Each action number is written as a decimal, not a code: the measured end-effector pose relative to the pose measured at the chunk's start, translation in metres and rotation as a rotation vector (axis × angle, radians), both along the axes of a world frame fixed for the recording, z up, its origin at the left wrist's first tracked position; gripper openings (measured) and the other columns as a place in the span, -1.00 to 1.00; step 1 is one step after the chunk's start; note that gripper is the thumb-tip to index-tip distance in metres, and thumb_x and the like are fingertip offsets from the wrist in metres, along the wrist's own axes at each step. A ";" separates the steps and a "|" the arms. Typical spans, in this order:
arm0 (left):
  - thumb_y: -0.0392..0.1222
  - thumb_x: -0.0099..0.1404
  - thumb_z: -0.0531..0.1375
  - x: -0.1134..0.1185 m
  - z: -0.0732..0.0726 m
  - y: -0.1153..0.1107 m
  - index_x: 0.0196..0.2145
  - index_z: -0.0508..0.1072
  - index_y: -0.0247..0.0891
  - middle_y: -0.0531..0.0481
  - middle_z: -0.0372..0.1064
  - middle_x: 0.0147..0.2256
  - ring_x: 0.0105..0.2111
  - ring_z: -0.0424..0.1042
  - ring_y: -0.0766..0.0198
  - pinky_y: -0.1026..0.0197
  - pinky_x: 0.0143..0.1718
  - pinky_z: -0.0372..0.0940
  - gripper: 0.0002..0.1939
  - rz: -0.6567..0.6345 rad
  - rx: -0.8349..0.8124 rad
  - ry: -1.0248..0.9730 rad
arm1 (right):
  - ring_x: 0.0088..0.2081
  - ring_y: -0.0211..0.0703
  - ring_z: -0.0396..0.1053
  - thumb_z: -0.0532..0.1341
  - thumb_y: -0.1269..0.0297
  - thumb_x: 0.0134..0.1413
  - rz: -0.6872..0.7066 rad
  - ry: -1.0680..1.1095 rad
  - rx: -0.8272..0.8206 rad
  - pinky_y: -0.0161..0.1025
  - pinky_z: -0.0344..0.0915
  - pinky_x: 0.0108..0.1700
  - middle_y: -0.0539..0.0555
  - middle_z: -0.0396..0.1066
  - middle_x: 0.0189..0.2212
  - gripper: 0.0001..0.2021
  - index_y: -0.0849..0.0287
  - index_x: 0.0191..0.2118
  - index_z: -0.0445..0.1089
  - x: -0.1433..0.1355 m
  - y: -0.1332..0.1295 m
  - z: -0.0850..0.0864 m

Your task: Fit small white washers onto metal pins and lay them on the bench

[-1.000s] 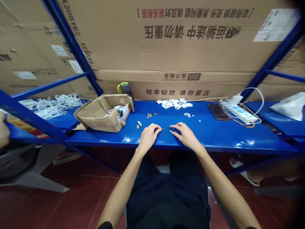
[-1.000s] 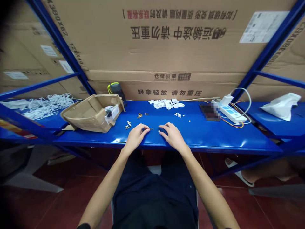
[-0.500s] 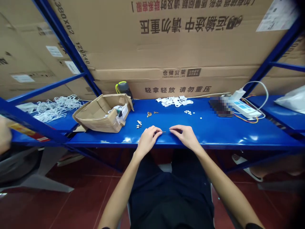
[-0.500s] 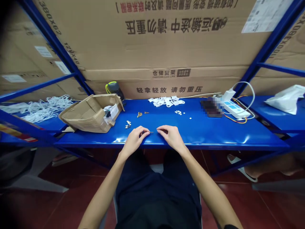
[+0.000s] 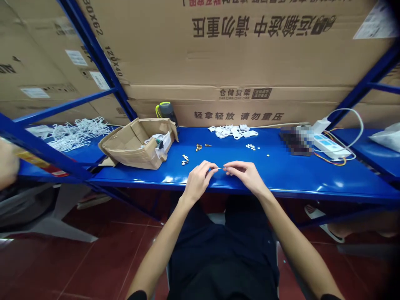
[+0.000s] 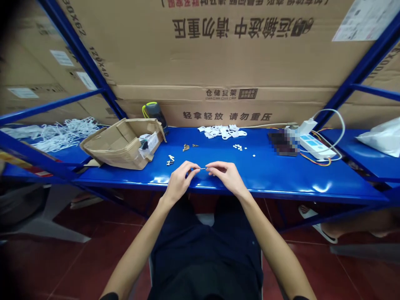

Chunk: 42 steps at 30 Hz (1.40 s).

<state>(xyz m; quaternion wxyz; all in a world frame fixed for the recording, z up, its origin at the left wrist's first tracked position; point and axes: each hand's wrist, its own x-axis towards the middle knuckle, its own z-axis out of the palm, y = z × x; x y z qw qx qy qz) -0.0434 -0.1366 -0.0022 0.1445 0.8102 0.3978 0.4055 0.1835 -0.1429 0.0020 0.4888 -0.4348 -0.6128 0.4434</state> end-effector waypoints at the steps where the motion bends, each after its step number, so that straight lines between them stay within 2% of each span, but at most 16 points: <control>1: -0.07 0.63 0.11 0.001 0.000 0.000 -0.05 0.52 -0.14 -0.02 0.54 -0.08 -0.10 0.53 0.21 0.18 -0.03 0.34 -0.79 0.002 0.006 -0.003 | -0.21 0.02 0.64 0.44 0.00 0.15 -0.011 0.010 -0.012 -0.02 0.55 0.01 0.12 0.69 -0.22 -0.68 0.11 -0.11 0.68 0.000 0.000 0.000; 6: -0.04 0.63 0.09 0.009 -0.002 -0.001 -0.05 0.53 -0.13 -0.02 0.55 -0.08 -0.12 0.54 0.22 0.20 -0.05 0.35 -0.77 0.016 0.026 -0.006 | -0.11 0.11 0.66 0.55 -0.03 -0.04 -0.037 0.070 -0.068 0.04 0.55 0.09 0.12 0.70 -0.19 -0.61 0.08 -0.14 0.69 -0.002 0.000 0.003; 10: -0.05 0.63 0.10 0.010 -0.003 -0.001 -0.06 0.53 -0.13 -0.02 0.54 -0.09 -0.13 0.54 0.23 0.21 -0.07 0.37 -0.77 0.006 0.027 -0.036 | -0.13 0.12 0.67 0.54 -0.04 -0.01 -0.054 0.089 -0.051 0.03 0.58 0.05 0.13 0.70 -0.20 -0.62 0.09 -0.16 0.67 -0.005 -0.002 0.006; 16: -0.03 0.63 0.09 0.009 -0.004 -0.001 -0.03 0.54 -0.12 -0.03 0.55 -0.06 -0.07 0.55 0.21 0.20 0.00 0.39 -0.75 -0.010 0.003 -0.054 | -0.07 0.15 0.66 0.51 -0.10 0.03 -0.007 0.088 -0.028 0.06 0.54 0.13 0.15 0.69 -0.11 -0.58 0.09 -0.13 0.62 -0.006 -0.002 0.004; 22: -0.07 0.61 0.14 0.008 -0.004 -0.001 -0.06 0.58 -0.12 -0.01 0.57 -0.08 -0.09 0.56 0.22 0.20 -0.02 0.41 -0.78 -0.013 -0.017 -0.120 | -0.06 0.14 0.67 0.46 -0.09 0.12 0.057 0.061 -0.040 -0.01 0.54 0.04 0.12 0.68 -0.22 -0.61 0.10 -0.11 0.55 -0.004 -0.003 0.004; 29: -0.02 0.58 0.18 0.010 -0.004 -0.003 -0.09 0.61 -0.11 0.00 0.58 -0.12 -0.17 0.54 0.23 0.20 -0.08 0.40 -0.78 0.026 -0.081 -0.167 | -0.11 0.15 0.67 0.48 -0.16 0.05 0.033 0.062 -0.044 0.01 0.53 0.01 0.12 0.68 -0.27 -0.56 0.09 -0.20 0.49 -0.007 -0.004 0.007; 35: -0.06 0.56 0.21 0.016 -0.004 -0.006 -0.11 0.61 -0.10 0.06 0.58 -0.14 -0.27 0.50 0.29 0.21 -0.14 0.39 -0.83 0.051 -0.052 -0.191 | -0.05 0.13 0.64 0.51 -0.14 0.01 -0.016 0.059 -0.012 0.03 0.51 0.10 0.15 0.68 -0.18 -0.59 0.09 -0.28 0.53 -0.006 -0.004 0.008; 40: -0.06 0.55 0.23 0.017 -0.003 -0.007 -0.12 0.61 -0.10 0.05 0.58 -0.13 -0.24 0.52 0.26 0.19 -0.11 0.39 -0.84 0.053 -0.083 -0.240 | -0.01 0.15 0.64 0.53 -0.08 0.01 -0.014 0.088 -0.037 0.08 0.50 0.17 0.13 0.69 -0.14 -0.56 0.07 -0.08 0.62 -0.007 -0.007 0.011; 42: -0.05 0.55 0.23 0.018 -0.003 -0.007 -0.12 0.61 -0.10 0.03 0.59 -0.12 -0.21 0.53 0.23 0.17 -0.09 0.40 -0.83 0.056 -0.102 -0.255 | -0.01 0.17 0.65 0.52 -0.09 0.03 -0.011 0.077 -0.035 0.10 0.49 0.20 0.13 0.70 -0.13 -0.58 0.07 -0.08 0.64 -0.008 -0.008 0.011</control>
